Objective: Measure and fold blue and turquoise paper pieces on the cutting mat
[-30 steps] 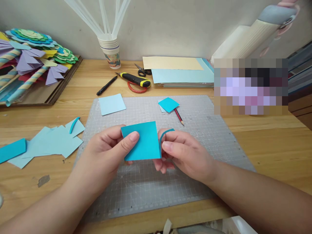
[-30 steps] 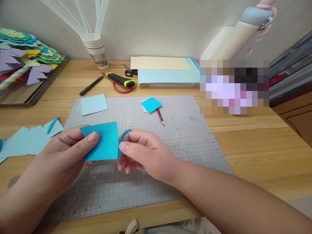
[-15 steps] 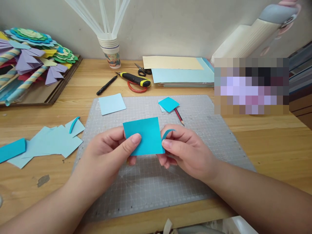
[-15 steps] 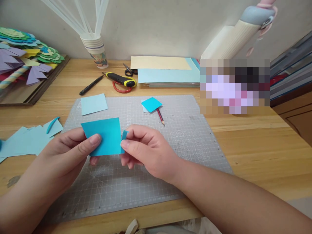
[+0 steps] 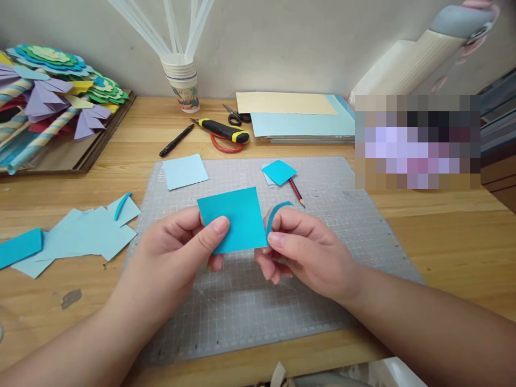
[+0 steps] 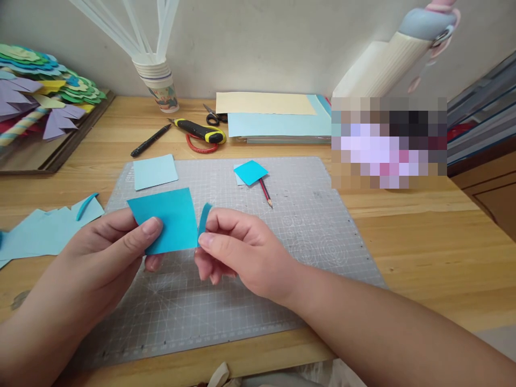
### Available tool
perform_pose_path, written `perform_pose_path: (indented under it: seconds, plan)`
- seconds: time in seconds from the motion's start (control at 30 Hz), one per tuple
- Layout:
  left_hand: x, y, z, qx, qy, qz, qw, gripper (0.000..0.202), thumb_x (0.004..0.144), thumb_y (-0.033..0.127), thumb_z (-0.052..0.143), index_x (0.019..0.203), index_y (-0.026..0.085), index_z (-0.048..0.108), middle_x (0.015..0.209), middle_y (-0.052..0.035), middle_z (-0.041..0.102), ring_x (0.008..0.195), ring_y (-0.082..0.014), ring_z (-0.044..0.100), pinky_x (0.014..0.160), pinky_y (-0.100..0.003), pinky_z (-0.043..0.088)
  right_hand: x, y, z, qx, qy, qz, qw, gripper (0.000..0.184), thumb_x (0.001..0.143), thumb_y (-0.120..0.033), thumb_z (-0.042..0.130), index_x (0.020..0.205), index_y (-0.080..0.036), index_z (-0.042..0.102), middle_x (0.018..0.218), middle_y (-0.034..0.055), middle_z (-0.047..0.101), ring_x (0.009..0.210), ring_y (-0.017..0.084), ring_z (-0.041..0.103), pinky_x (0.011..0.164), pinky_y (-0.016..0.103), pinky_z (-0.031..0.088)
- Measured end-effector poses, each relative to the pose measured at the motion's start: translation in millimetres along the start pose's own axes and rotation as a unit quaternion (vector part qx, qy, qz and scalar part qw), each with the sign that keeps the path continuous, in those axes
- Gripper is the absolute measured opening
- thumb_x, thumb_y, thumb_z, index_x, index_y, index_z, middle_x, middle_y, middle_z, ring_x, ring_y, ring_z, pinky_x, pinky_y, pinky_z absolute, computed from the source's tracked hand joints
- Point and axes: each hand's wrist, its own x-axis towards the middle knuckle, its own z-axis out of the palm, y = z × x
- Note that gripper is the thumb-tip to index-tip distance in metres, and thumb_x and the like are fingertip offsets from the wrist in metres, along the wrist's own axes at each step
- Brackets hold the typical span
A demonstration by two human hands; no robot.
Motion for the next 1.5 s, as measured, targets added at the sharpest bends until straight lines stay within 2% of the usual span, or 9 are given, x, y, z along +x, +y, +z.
perform_pose_path:
  seconds: [0.17,0.63,0.9,0.97,1.03,1.13,1.27,1.4,1.5]
  plan:
    - [0.4,1.9,0.1,0.039,-0.033,-0.008,0.999,0.04,0.085,0.05,0.057,0.057,0.022,0.055,0.057,0.0032,0.054,0.061,-0.0133,0.049,0.059,-0.026,0.036,1.3,-0.5,1.1,0.002,0.026,-0.015,1.0,0.02,0.089,-0.024,0.054,0.07,-0.019,0.05,0.06,-0.0034,0.06,0.051,0.006,0.05,0.047,0.019,0.036]
    - [0.0,-1.2,-4.1,0.078,0.028,0.005,0.997,0.037,0.087,0.045,0.057,0.058,0.022,0.053,0.056,0.0041,0.05,0.057,-0.0124,0.042,0.057,-0.027,0.033,3.5,-2.8,0.8,-0.034,0.095,-0.059,0.993,0.02,0.086,-0.02,0.052,0.066,-0.02,0.049,0.055,-0.0046,0.056,0.048,0.008,0.046,0.046,0.022,0.034]
    - [6.9,4.9,-0.5,0.136,-0.011,-0.034,0.99,0.046,0.084,0.056,0.051,0.053,0.021,0.049,0.051,0.0031,0.046,0.052,-0.0126,0.039,0.052,-0.027,0.03,10.4,-4.4,-3.7,-0.019,0.142,-0.058,0.988,0.023,0.083,-0.027,0.051,0.063,-0.021,0.043,0.05,-0.0042,0.053,0.045,0.009,0.044,0.045,0.024,0.03]
    - [9.0,4.2,1.0,0.222,-0.042,-0.043,0.973,0.047,0.082,0.056,0.05,0.051,0.021,0.046,0.051,0.0025,0.044,0.052,-0.0135,0.038,0.052,-0.028,0.03,11.0,-4.9,-5.0,-0.02,0.142,-0.057,0.988,0.023,0.083,-0.028,0.051,0.063,-0.021,0.044,0.05,-0.0048,0.052,0.044,0.009,0.043,0.044,0.023,0.029]
    - [10.5,1.7,2.5,0.354,-0.065,-0.002,0.933,0.043,0.078,0.053,0.055,0.051,0.021,0.047,0.056,0.0006,0.048,0.059,-0.0164,0.043,0.058,-0.03,0.034,11.1,-5.4,-5.4,-0.026,0.132,-0.039,0.99,0.023,0.083,-0.028,0.051,0.063,-0.02,0.044,0.05,-0.0053,0.052,0.043,0.008,0.042,0.043,0.022,0.029]
    - [10.6,-2.1,4.2,0.477,-0.017,0.077,0.875,0.034,0.074,0.053,0.061,0.063,0.021,0.054,0.073,-0.0025,0.058,0.077,-0.0231,0.05,0.072,-0.037,0.037,10.6,-4.9,-3.3,-0.067,0.102,0.03,0.992,0.024,0.083,-0.025,0.05,0.06,-0.02,0.043,0.048,-0.0061,0.05,0.04,0.007,0.041,0.04,0.02,0.029]
    - [8.5,0.3,4.7,0.349,0.025,0.1,0.932,0.031,0.082,0.052,0.055,0.092,0.023,0.057,0.092,-0.0033,0.062,0.089,-0.0226,0.054,0.08,-0.037,0.042,8.9,-0.9,2.4,-0.144,0.046,0.111,0.982,0.021,0.082,-0.021,0.047,0.062,-0.02,0.043,0.046,-0.008,0.047,0.037,0.005,0.039,0.039,0.019,0.031]
    - [8.6,5.9,3.1,0.226,-0.038,0.08,0.97,0.024,0.086,0.044,0.054,0.078,0.022,0.059,0.079,0.0001,0.06,0.078,-0.0166,0.054,0.074,-0.029,0.043,7.4,3.3,4.9,-0.187,0.005,0.133,0.973,0.019,0.084,-0.02,0.046,0.066,-0.02,0.043,0.048,-0.0081,0.047,0.04,0.005,0.041,0.042,0.018,0.034]
    - [10.1,5.8,0.2,0.183,-0.033,0.034,0.982,0.029,0.085,0.046,0.057,0.071,0.02,0.057,0.07,0.002,0.056,0.07,-0.0141,0.05,0.067,-0.026,0.04,7.5,3.6,3.4,-0.177,-0.005,0.095,0.98,0.016,0.083,-0.018,0.046,0.067,-0.02,0.044,0.05,-0.0078,0.047,0.043,0.006,0.042,0.044,0.018,0.036]
